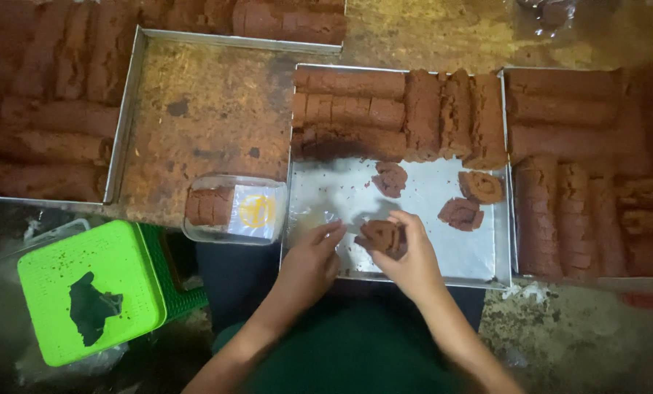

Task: Wrapping individual slices of cake in plastic film and placing them into a collection area.

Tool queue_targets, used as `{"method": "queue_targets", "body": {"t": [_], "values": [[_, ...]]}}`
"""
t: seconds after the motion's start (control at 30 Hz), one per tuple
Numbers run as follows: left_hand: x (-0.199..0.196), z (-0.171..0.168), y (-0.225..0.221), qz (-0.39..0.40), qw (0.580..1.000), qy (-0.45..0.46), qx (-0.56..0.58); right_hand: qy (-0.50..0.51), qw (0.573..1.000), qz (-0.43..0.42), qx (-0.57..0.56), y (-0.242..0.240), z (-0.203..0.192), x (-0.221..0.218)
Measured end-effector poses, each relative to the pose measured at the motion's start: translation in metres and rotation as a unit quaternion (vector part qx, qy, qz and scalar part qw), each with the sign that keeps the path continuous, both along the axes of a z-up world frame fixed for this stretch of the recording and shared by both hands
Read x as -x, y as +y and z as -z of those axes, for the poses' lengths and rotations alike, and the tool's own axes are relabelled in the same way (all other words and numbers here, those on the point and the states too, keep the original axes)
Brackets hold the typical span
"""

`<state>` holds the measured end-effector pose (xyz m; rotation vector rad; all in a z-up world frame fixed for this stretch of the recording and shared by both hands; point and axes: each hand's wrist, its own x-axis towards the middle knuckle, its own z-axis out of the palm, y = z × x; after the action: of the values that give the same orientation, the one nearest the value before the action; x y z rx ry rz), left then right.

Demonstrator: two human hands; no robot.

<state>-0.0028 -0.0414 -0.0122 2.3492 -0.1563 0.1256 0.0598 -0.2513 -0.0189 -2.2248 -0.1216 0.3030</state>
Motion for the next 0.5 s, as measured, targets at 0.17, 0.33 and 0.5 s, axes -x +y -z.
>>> {"method": "queue_targets", "body": {"t": [0.17,0.33,0.5], "values": [[-0.006,-0.020,-0.012,0.006,0.994,0.075,0.085,-0.167,0.983,-0.060,-0.046,0.006,0.010,0.029],[-0.008,-0.026,-0.018,-0.025,0.978,0.089,0.186,-0.219,0.962,-0.160,0.017,0.013,0.001,0.022],[-0.008,0.000,-0.019,-0.033,0.981,0.001,0.189,-0.233,0.955,-0.183,0.027,0.020,-0.014,0.022]]}}
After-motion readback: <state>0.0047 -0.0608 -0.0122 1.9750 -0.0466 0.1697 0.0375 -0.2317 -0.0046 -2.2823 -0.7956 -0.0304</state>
